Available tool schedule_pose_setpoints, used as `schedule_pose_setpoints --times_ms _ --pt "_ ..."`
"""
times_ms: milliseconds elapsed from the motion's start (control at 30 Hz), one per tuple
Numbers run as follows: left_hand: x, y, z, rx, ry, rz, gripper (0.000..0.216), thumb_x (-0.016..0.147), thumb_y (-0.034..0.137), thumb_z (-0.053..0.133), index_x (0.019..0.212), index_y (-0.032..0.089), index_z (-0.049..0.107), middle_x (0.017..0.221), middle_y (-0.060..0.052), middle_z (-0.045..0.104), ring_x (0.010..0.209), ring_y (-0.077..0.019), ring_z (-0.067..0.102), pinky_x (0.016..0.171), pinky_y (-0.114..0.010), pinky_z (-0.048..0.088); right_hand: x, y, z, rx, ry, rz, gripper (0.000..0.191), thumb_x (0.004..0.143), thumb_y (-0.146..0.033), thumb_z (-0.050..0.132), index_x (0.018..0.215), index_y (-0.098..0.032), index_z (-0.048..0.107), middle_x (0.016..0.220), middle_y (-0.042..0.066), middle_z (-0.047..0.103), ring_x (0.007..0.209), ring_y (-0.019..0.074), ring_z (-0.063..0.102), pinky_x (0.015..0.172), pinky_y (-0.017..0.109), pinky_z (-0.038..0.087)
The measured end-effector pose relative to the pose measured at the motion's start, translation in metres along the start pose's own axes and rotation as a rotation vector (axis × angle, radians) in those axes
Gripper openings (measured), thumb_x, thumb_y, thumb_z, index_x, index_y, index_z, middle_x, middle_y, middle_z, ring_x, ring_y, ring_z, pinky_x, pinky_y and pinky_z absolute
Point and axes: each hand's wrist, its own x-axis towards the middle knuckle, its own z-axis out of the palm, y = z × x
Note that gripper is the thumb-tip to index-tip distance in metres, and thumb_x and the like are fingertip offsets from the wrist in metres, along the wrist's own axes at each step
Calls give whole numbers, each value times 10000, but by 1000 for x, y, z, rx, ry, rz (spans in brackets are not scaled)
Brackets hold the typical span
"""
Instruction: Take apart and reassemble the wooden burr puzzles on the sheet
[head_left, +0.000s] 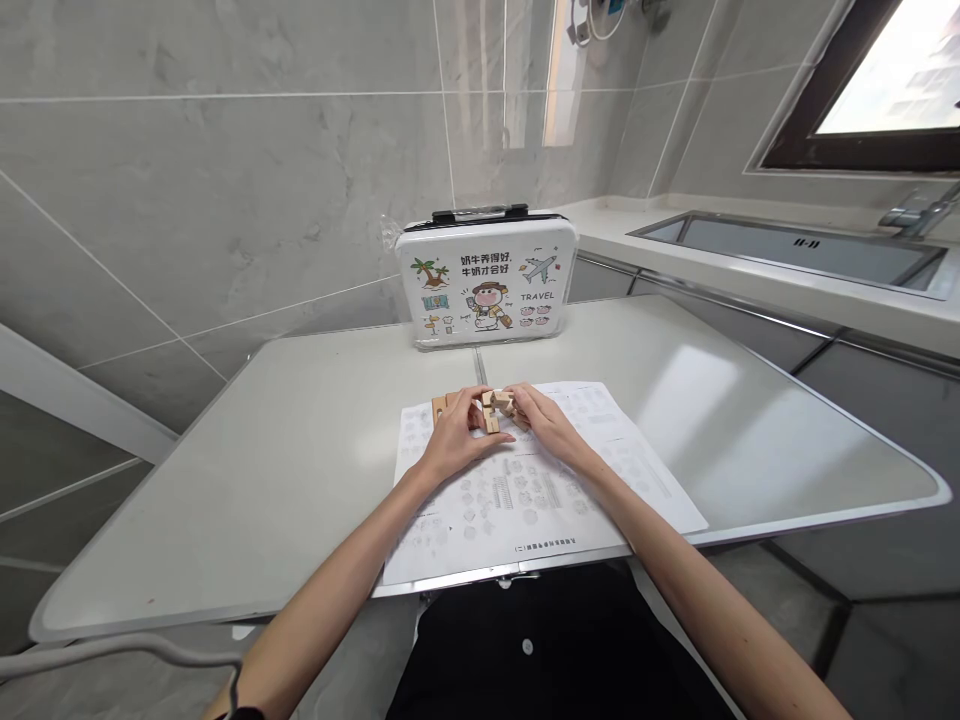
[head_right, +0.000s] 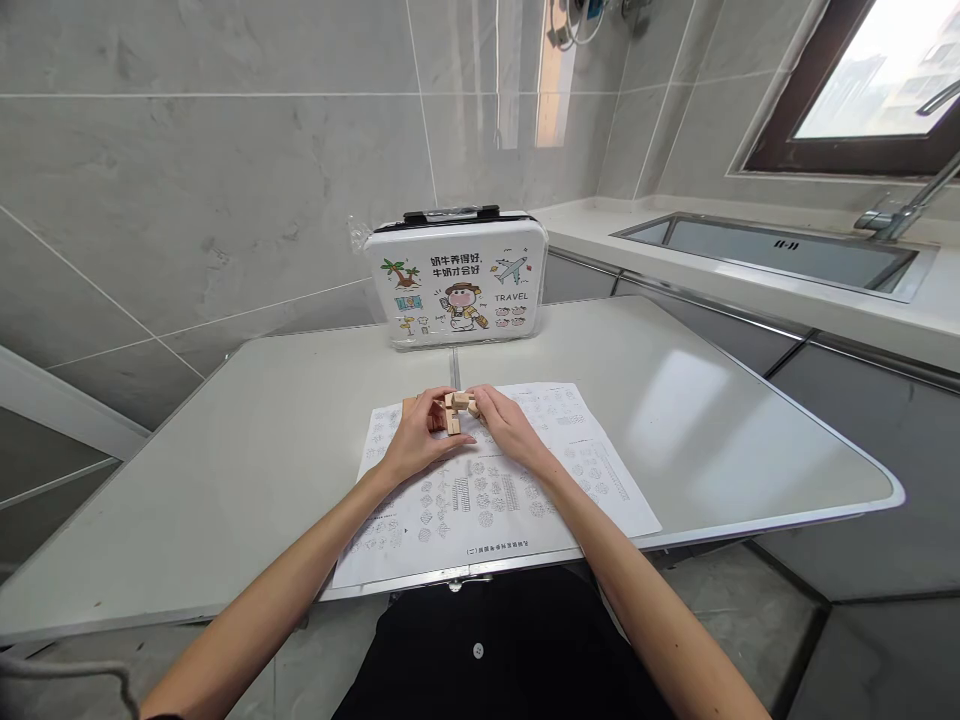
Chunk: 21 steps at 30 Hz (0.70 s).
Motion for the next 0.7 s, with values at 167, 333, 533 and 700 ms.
schedule_pose_setpoints --times_ms 167,333,533,700 --pt "-1 -1 1 -8 -6 -34 803 733 556 934 1378 255 562 1122 -61 657 953 -233 669 836 -375 589 2 3 1 81 1 8 420 984 -646 589 1116 -247 587 858 7 655 766 197 612 719 320 492" --pt "-1 1 1 4 -12 -6 790 745 551 927 1377 260 555 1224 -75 665 1024 -247 671 853 -374 587 1 4 1 65 16 50 432 951 -667 648 885 -251 551 665 -28 624 614 177 557 640 308 440" --pt "-2 5 0 105 -14 94 749 786 551 901 1394 280 558 1338 -85 670 1222 -306 639 1008 -436 547 -2 1 3 -23 -29 70 439 955 -649 670 811 -239 613 554 -51 582 537 156 474 617 303 366" --pt "-2 4 0 79 -54 73 754 804 527 893 1436 317 540 1358 -66 693 1164 -295 700 986 -437 565 -2 -1 2 30 -84 99 430 947 -683 660 956 -256 605 541 -76 585 493 145 469 571 279 365"
